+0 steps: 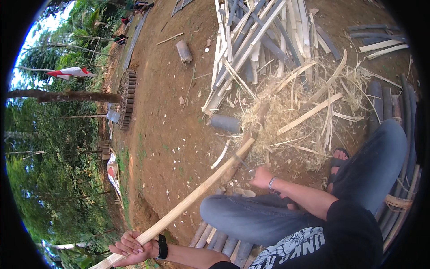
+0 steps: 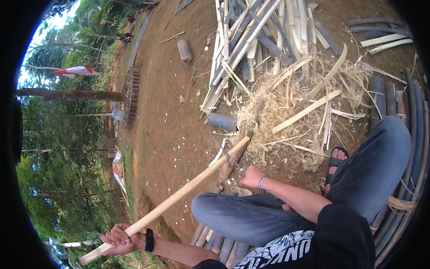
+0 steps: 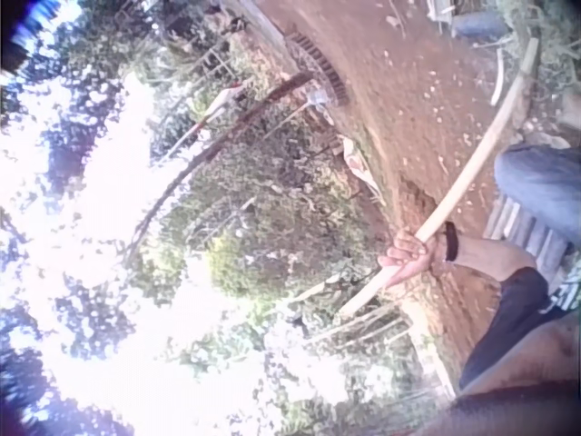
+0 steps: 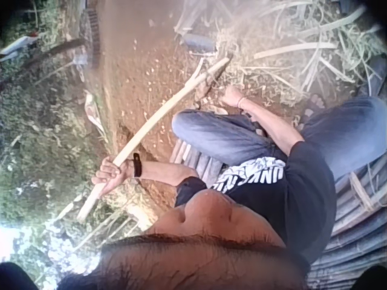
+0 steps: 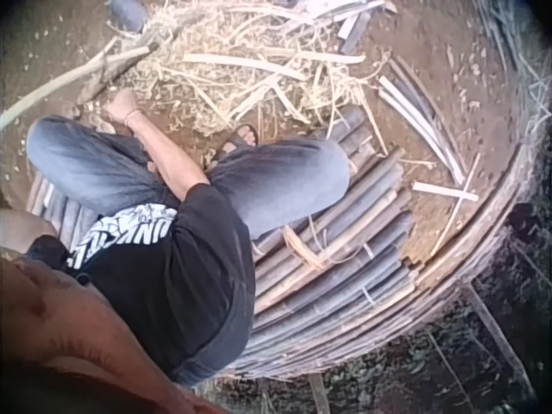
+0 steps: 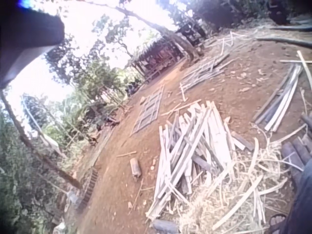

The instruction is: The person whittles a long piece of wood using a large blade, shaving off thin strips and then turning the wood over to whittle the other side.

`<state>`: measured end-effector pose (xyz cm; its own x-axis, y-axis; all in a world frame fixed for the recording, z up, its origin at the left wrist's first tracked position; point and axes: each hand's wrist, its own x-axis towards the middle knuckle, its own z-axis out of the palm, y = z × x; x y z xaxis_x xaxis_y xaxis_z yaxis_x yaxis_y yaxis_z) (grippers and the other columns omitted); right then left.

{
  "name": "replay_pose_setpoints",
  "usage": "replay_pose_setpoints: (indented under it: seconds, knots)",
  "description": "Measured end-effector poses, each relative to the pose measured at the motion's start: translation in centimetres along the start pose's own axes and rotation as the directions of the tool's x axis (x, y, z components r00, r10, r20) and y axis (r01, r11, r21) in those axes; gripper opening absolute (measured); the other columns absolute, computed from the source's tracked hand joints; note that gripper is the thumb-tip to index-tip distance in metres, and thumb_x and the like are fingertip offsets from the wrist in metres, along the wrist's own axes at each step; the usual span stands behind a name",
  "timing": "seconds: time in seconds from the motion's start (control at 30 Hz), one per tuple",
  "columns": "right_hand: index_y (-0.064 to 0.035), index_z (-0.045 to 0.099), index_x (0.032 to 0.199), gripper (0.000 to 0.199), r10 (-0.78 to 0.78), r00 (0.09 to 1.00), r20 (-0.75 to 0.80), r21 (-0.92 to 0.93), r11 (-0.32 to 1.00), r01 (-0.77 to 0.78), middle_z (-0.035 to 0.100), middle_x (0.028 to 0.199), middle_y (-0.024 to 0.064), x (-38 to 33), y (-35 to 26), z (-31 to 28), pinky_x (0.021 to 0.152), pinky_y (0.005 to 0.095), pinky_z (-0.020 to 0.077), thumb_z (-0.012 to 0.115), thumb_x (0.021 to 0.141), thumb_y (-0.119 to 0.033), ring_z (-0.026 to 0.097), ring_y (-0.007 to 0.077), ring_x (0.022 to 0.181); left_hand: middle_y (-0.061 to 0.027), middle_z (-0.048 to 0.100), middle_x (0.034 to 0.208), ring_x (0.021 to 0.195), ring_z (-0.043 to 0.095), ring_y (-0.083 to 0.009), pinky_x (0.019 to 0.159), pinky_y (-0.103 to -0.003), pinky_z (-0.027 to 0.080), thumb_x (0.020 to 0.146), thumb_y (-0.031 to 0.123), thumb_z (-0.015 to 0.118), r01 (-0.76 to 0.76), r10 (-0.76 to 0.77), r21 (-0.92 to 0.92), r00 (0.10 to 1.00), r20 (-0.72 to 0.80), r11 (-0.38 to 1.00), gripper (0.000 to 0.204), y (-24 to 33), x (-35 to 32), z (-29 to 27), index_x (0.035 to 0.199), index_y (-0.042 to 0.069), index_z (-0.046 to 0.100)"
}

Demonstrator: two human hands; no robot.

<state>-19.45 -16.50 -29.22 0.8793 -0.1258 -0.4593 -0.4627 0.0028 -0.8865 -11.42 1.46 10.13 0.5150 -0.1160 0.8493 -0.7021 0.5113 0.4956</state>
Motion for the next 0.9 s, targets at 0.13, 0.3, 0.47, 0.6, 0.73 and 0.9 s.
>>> replay_pose_setpoints:
  seconds: [0.13, 0.3, 0.47, 0.6, 0.73, 0.9]
  knots:
    - [0.0113, 0.060, 0.068, 0.039, -0.268, 0.951, 0.154, -0.019, 0.962, 0.274, 0.060, 0.064, 0.0291, -3.9, -8.3, -0.1, 0.067, 0.0415, 0.0525, 0.070, 0.064, -0.026, 0.065, 0.0380, 0.067, 0.0032, 0.034, 0.041, 0.028, 0.031, -0.0035, 0.030, -0.014, 0.026, 0.099, 0.033, 0.039, 0.025, -0.016, -0.092, 0.995, 0.093, 0.995, 0.041, 0.0, 0.4, -0.6, 0.065, 0.013, 0.031]
    - [0.0057, 0.064, 0.074, 0.032, -0.177, 0.957, 0.228, -0.077, 0.977, 0.199, 0.063, 0.070, 0.0244, -2.7, -6.3, -1.1, 0.064, 0.0434, 0.0504, 0.067, 0.067, -0.026, 0.063, 0.0389, 0.066, 0.0031, 0.032, 0.040, 0.029, 0.027, -0.0043, 0.036, -0.018, 0.023, 0.099, 0.017, 0.038, 0.121, -0.058, -0.208, 0.957, 0.285, 0.971, 0.038, -0.7, 0.9, -0.5, 0.062, 0.014, 0.031]
    - [0.0071, 0.063, 0.072, 0.034, -0.266, 0.951, 0.155, -0.123, 0.950, 0.286, 0.062, 0.069, 0.0258, -3.3, -6.9, -0.9, 0.065, 0.0422, 0.0514, 0.067, 0.066, -0.026, 0.063, 0.0390, 0.067, 0.0030, 0.031, 0.040, 0.028, 0.030, -0.0035, 0.033, -0.017, 0.025, 0.099, 0.016, 0.039, 0.034, 0.002, -0.177, 0.981, 0.196, 0.984, 0.038, -0.3, 1.3, -0.3, 0.062, 0.013, 0.029]
    - [0.0106, 0.062, 0.070, 0.037, -0.339, 0.929, 0.149, 0.013, 0.940, 0.341, 0.059, 0.065, 0.0308, -6.6, -9.6, 0.1, 0.069, 0.0430, 0.0529, 0.065, 0.069, -0.027, 0.064, 0.0423, 0.071, 0.0030, 0.031, 0.041, 0.028, 0.031, -0.0036, 0.032, -0.017, 0.025, 0.098, 0.015, 0.040, -0.003, 0.030, -0.154, 0.985, 0.172, 0.988, 0.036, -1.3, 1.1, 0.6, 0.064, 0.013, 0.029]
    - [0.0045, 0.065, 0.077, 0.030, -0.370, 0.921, 0.124, 0.019, 0.928, 0.371, 0.061, 0.067, 0.0278, -7.1, -9.4, 1.2, 0.068, 0.0434, 0.0527, 0.064, 0.070, -0.024, 0.065, 0.0387, 0.070, 0.0027, 0.033, 0.042, 0.028, 0.034, -0.0029, 0.031, -0.016, 0.025, 0.098, 0.015, 0.041, 0.030, 0.013, -0.198, 0.977, 0.211, 0.980, 0.036, -0.5, 1.1, 2.0, 0.064, 0.013, 0.029]
    - [0.0046, 0.065, 0.078, 0.028, -0.225, 0.968, 0.115, -0.024, 0.973, 0.229, 0.062, 0.070, 0.0270, -8.5, -9.2, -0.6, 0.067, 0.0438, 0.0526, 0.064, 0.068, -0.022, 0.065, 0.0386, 0.070, 0.0025, 0.034, 0.042, 0.028, 0.036, -0.0025, 0.028, -0.015, 0.028, 0.098, 0.014, 0.040, -0.033, 0.062, -0.160, 0.982, 0.181, 0.987, 0.034, -0.7, 1.2, 1.9, 0.066, 0.013, 0.029]
